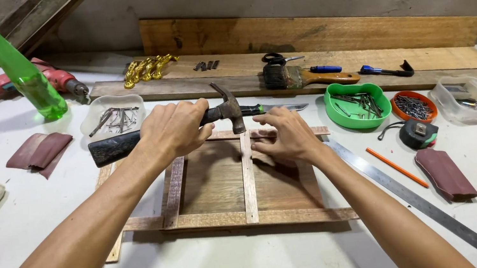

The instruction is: The person positions thin wooden strips across a plywood panel on a workbench and hammers nails through them, adding strips one at a time to build a slatted frame, occasionally reaching into a container of nails.

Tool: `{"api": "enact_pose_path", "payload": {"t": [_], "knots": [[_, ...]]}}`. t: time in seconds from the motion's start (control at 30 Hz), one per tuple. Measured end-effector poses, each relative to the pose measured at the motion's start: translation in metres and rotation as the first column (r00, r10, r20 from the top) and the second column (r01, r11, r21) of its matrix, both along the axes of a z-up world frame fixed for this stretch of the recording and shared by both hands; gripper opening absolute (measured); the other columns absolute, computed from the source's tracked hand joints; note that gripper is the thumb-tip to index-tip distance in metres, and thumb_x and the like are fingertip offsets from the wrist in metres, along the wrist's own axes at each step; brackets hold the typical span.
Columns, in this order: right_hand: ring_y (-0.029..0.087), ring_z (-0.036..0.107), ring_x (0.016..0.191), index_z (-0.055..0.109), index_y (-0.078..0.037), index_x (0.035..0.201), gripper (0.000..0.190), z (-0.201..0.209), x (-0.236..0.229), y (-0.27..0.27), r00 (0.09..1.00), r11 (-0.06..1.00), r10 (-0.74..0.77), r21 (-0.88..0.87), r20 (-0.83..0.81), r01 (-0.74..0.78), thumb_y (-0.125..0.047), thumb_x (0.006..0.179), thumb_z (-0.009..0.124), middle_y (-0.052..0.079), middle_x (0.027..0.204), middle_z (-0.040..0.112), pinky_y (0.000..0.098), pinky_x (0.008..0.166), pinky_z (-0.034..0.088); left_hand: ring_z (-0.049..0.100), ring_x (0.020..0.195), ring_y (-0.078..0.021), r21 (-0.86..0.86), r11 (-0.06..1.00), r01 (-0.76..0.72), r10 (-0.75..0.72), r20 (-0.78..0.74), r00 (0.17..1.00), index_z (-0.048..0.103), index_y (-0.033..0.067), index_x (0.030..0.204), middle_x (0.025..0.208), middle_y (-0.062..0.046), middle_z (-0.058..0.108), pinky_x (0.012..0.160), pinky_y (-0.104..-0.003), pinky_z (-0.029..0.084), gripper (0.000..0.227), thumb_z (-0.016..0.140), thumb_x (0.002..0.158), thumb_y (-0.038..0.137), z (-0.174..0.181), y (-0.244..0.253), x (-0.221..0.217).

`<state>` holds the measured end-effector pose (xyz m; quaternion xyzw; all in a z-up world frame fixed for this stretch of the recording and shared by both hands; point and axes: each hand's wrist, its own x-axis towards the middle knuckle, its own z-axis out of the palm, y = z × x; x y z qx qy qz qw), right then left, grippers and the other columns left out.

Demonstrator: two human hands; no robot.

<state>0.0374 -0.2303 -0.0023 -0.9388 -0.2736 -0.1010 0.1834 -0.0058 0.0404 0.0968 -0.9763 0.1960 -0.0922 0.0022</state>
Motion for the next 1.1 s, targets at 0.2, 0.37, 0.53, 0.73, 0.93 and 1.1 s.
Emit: {"api": "enact_pose_path", "payload": {"t": [0.2,0.37,0.53,0.73,0.93,1.1], "knots": [[0.025,0.058,0.099,0.07,-0.008,0.128,0.074,-0.019,0.015,0.01,0.999,0.995,0.047,0.085,0.014,-0.048,-0.057,0.074,0.078,0.011,0.103,0.065,0.0456,0.091,0.047,0.072,0.065,-0.0323,0.001,1.0,0.02,-0.02,0.027,0.999,0.065,0.0055,0.098,0.084,-0.015,0.072,0.053,-0.045,0.056,0.038,0.066,0.091,0.043,-0.012,0.003,0.025],[0.026,0.059,0.097,0.07,-0.004,0.125,0.075,-0.03,0.019,0.018,0.997,0.99,0.062,0.129,-0.045,-0.056,-0.057,0.072,0.079,0.012,0.101,0.065,0.0452,0.09,0.047,0.072,0.065,-0.0311,-0.006,0.999,0.038,-0.037,0.016,0.999,0.066,0.0053,0.098,0.084,-0.016,0.072,0.053,-0.045,0.056,0.037,0.065,0.092,0.042,-0.018,0.004,0.035],[0.026,0.058,0.094,0.071,-0.005,0.123,0.071,-0.028,0.016,0.023,0.99,0.989,0.03,0.15,-0.139,-0.009,-0.053,0.071,0.079,0.013,0.099,0.064,0.0446,0.084,0.049,0.071,0.065,-0.0323,-0.032,0.998,0.053,-0.053,0.004,0.999,0.066,0.0064,0.097,0.082,-0.015,0.072,0.054,-0.045,0.055,0.034,0.067,0.091,0.04,-0.023,0.006,0.037],[0.025,0.06,0.094,0.073,-0.006,0.12,0.065,-0.028,0.014,0.022,0.991,0.986,0.041,0.168,-0.128,-0.019,-0.05,0.073,0.079,0.011,0.099,0.067,0.0433,0.085,0.048,0.072,0.062,-0.0298,-0.014,1.0,0.015,-0.016,-0.062,0.998,0.066,0.0059,0.1,0.083,-0.015,0.071,0.051,-0.043,0.057,0.033,0.066,0.093,0.038,-0.029,0.006,0.038],[0.025,0.061,0.097,0.071,-0.006,0.12,0.064,-0.032,0.016,0.021,0.993,0.989,0.047,0.143,-0.113,-0.03,-0.051,0.074,0.079,0.011,0.101,0.068,0.044,0.091,0.045,0.071,0.064,-0.0312,-0.025,0.999,0.044,-0.044,0.001,0.999,0.067,0.0066,0.098,0.082,-0.014,0.072,0.052,-0.044,0.056,0.034,0.068,0.09,0.039,-0.028,0.008,0.037],[0.025,0.061,0.103,0.069,-0.007,0.12,0.064,-0.038,0.02,0.019,0.993,0.99,0.07,0.131,-0.095,-0.057,-0.053,0.076,0.078,0.011,0.106,0.069,0.044,0.094,0.043,0.071,0.064,-0.0315,-0.028,0.999,0.043,-0.043,0.018,0.999,0.067,0.0065,0.097,0.079,-0.015,0.072,0.052,-0.044,0.056,0.034,0.068,0.09,0.04,-0.031,0.01,0.04]]}}
